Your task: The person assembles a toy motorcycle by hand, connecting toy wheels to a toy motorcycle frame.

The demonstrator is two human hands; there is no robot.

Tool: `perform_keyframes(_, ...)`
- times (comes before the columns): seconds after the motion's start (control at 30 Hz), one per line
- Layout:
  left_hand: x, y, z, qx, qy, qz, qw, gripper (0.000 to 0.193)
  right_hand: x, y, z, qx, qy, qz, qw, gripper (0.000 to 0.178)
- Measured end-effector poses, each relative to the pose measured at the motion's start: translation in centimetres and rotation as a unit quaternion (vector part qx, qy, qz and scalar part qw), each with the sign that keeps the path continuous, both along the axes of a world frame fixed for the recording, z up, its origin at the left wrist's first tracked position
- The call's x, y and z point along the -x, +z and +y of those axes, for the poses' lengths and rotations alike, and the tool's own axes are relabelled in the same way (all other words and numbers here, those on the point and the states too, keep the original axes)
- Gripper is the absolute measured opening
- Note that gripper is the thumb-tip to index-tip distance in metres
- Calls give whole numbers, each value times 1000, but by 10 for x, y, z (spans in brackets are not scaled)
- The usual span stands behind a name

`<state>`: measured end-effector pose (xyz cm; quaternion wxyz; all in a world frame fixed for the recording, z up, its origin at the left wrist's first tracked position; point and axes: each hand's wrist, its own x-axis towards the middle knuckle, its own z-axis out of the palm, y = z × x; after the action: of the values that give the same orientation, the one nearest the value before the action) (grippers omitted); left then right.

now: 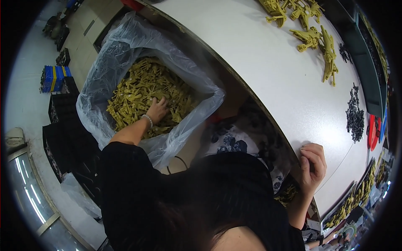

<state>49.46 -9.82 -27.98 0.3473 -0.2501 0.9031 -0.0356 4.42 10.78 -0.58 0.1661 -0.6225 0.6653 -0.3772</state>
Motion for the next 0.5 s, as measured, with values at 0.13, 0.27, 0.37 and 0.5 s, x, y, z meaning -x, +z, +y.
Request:
perform_keyframes(0.13, 1, -4, -7, -1, -48, -14, 999, 30, 1, -1, -1, -2, -5, -4, 1000, 9)
perform_keyframes(0.27, 0, -6, -2, 8, -52, -31, 998, 28, 1, -1, 0, -2, -5, 1, 1000, 9)
perform_keyframes(0.37, -9, -10, 8, 12, -34, 17, 999, 26, 1, -1, -1, -1, -3, 0, 1000, 9)
perform_keyframes(0.5, 6, 2, 6, 12, 4, -32, 999, 23, 1, 0, 0, -4, -3, -6, 1000, 9)
